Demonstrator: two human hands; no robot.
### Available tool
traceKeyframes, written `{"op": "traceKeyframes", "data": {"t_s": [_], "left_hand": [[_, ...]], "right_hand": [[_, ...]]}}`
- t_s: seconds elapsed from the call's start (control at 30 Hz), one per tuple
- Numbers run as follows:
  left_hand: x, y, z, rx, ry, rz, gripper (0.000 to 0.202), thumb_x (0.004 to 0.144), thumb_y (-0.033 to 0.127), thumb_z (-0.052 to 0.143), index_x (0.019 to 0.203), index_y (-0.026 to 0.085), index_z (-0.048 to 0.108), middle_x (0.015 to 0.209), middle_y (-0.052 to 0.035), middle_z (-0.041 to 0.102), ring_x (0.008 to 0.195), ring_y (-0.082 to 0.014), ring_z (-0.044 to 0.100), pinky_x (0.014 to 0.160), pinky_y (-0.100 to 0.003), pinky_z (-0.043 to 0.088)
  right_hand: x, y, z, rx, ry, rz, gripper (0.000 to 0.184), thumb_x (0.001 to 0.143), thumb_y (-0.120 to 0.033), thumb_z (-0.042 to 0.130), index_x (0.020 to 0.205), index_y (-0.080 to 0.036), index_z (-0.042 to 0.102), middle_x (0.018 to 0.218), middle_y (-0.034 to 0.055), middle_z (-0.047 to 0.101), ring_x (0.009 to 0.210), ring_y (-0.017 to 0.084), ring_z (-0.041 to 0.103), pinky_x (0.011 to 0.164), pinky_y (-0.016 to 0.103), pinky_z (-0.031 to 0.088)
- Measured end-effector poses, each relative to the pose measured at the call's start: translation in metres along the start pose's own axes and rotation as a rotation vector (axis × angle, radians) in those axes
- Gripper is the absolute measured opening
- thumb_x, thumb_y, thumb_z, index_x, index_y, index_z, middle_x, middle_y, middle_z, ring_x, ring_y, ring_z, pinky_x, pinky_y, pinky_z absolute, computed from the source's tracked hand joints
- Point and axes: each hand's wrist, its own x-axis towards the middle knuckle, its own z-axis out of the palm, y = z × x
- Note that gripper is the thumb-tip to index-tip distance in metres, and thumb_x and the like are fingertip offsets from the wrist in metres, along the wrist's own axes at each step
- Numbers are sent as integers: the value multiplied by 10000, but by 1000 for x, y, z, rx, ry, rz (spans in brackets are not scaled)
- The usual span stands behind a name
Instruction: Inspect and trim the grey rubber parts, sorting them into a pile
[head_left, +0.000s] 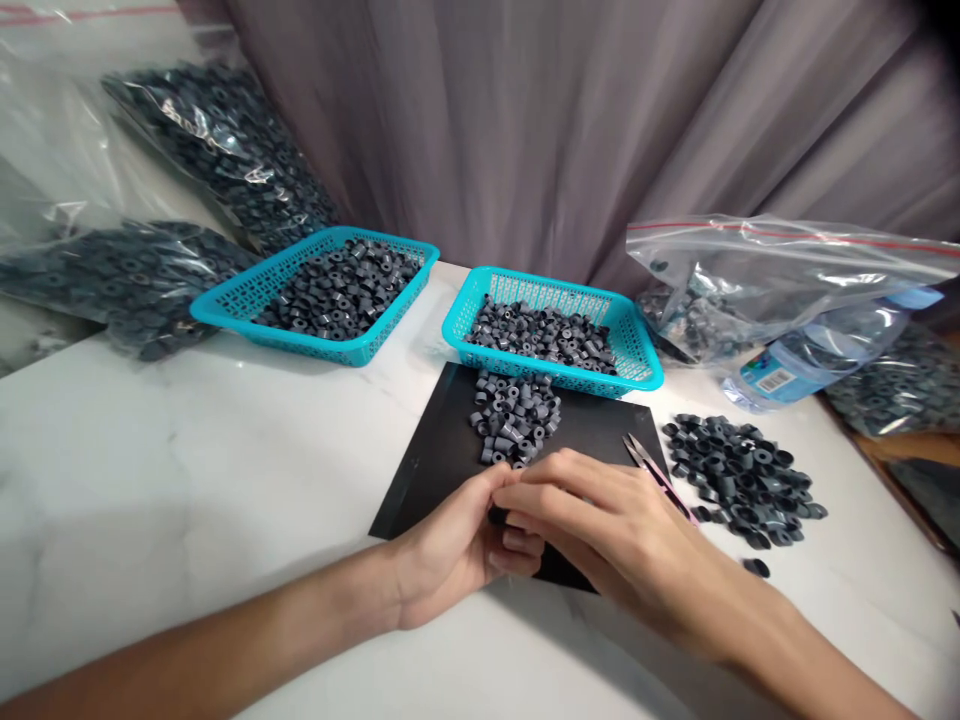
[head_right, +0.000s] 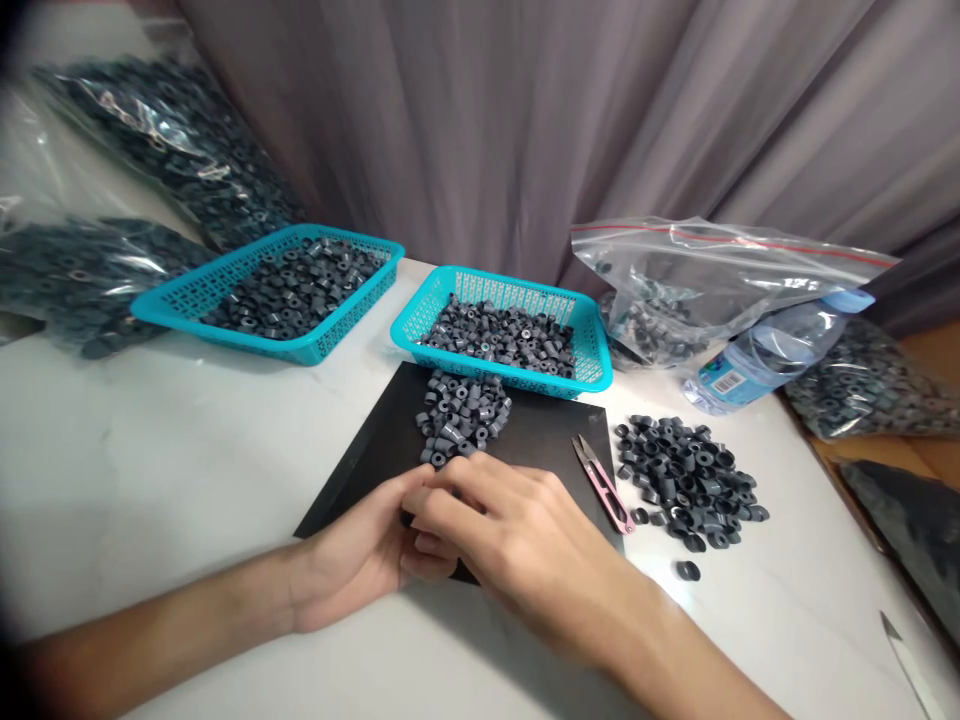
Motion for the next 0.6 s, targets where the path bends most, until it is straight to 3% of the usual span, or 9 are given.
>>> {"op": "traceKeyframes", "data": {"t_s": [0.1, 0.27, 0.47, 0.6], "left_hand": [[1, 1, 0, -48, 12, -17, 215, 820, 239, 597, 642, 135, 536, 594, 48, 401, 514, -49, 332, 454, -162, 206], [-1, 4, 1, -67, -14, 17, 134, 824, 146, 524, 702, 133, 576, 670, 15, 490, 531, -53, 438, 431, -152, 206], [-7, 7, 4, -42, 37, 42, 265, 924, 216, 419, 744, 129, 592, 704, -11, 521, 552, -58, 469, 431, -137, 242], [-8, 11, 7, 15, 32, 37, 267, 932, 268, 459, 744, 127, 584, 715, -17, 525, 573, -69, 476, 433, -146, 261]], "right_hand": [[-2, 4, 1, 64, 39, 58, 215, 1019, -160, 494, 1225, -184, 552, 1017, 73, 667, 883, 168, 630, 736, 279, 501], [-3, 8, -2, 115, 131, 129, 150, 1012, -196, 522, 1135, -226, 602, 991, 55, 658, 864, 162, 645, 752, 280, 515], [0, 8, -5, 252, 102, 204, 194, 1003, -223, 545, 1167, -247, 646, 1072, 68, 644, 943, 171, 650, 796, 277, 532], [1, 10, -6, 348, 39, 215, 235, 1009, -189, 528, 1200, -257, 648, 1104, 51, 650, 995, 155, 635, 858, 267, 518]]}}
